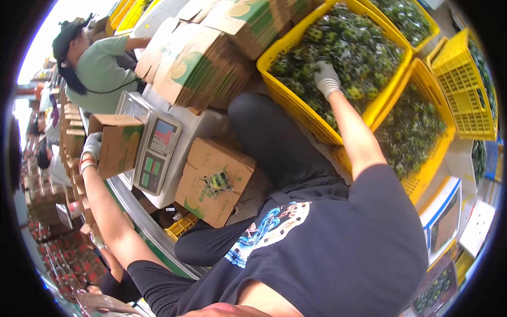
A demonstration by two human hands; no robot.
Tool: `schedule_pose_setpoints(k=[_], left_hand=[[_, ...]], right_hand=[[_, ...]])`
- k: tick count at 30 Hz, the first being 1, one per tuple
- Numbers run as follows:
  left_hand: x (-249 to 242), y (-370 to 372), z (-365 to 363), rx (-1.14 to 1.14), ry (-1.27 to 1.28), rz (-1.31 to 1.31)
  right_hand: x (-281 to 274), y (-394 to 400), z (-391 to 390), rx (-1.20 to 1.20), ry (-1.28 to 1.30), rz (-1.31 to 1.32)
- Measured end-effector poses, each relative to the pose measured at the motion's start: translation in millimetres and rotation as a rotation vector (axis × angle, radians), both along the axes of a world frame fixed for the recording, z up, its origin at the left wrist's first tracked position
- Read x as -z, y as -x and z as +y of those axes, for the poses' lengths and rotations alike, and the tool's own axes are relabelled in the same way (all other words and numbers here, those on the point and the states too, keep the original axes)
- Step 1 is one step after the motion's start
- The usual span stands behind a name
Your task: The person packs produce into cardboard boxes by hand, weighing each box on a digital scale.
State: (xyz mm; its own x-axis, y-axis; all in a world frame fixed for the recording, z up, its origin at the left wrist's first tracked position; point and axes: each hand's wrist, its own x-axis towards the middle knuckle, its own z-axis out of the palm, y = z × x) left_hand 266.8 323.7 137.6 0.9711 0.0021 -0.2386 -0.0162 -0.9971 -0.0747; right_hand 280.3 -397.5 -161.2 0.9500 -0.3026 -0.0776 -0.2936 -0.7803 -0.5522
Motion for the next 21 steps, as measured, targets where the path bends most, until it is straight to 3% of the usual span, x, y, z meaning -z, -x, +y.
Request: schedule_pose_setpoints(k=[3, 4, 6, 7, 8, 10, 11, 12, 13, 15, 16, 17, 18, 19, 20, 21], left_hand=[[9.8, -2.6, 15.4, 0.011, 0.062, -0.044], [17.1, 1.8, 29.6, 0.158, 0.092, -0.26], [-10.5, 31.7, -11.5, -0.09, 0.312, -0.469], [-10.6, 39.0, 3.9, -0.131, 0.345, -0.593], [-1.5, 47.0, 29.1, -0.154, 0.367, -0.719], [15.3, 58.2, 55.3, -0.127, 0.659, -0.987], [16.7, 73.7, 56.9, -0.255, 0.859, -1.015], [14.9, 83.5, 48.0, -0.372, 1.066, -1.039], [-0.3, 102.9, 7.6, -0.5, 1.334, -1.052], [7.5, 130.9, -5.9, -0.424, 1.517, -1.156], [11.7, 144.8, -13.1, -0.377, 1.6, -1.204], [11.5, 162.6, -33.8, -0.382, 1.68, -1.283], [13.7, 175.8, -54.6, -0.324, 1.759, -1.28], [20.2, 194.3, -68.9, -0.293, 1.632, -1.285], [28.8, 212.1, -80.6, -0.265, 1.505, -1.285], [41.0, 227.2, -89.7, -0.387, 1.301, -1.282]], right_hand=[[-39.1, 16.2, -2.4, -0.093, -0.193, -0.225], [-59.2, 19.8, 6.0, -0.163, -0.231, -0.353], [-113.5, 16.8, 25.9, -0.3, -0.36, -0.359], [-154.3, 23.5, 53.7, -0.351, -0.539, -0.379], [-151.0, 16.4, 73.2, -0.422, -0.874, -0.384], [-217.4, 16.2, 136.6, -0.697, -1.029, -0.33], [-250.1, 25.5, 179.4, -0.697, -1.027, -0.369], [-265.5, 15.4, 206.9, -0.804, -0.834, -0.472], [-303.3, 25.5, 245.3, -0.936, -0.832, -0.509], [-334.3, 21.2, 315.2, -1.19, -0.863, -0.689], [-330.6, -2.8, 349.9, -1.262, -0.647, -0.849], [-344.8, 4.0, 382.4, -1.254, -0.859, -0.514], [-354.5, -8.6, 419.6, -1.149, -0.825, -0.322], [-322.4, -47.6, 473.5, -1.183, -0.561, -0.812], [-325.8, -39.7, 495.5, -1.105, -0.52, -0.759], [-311.7, -52.5, 522.5, -1.149, -0.379, -0.775]])
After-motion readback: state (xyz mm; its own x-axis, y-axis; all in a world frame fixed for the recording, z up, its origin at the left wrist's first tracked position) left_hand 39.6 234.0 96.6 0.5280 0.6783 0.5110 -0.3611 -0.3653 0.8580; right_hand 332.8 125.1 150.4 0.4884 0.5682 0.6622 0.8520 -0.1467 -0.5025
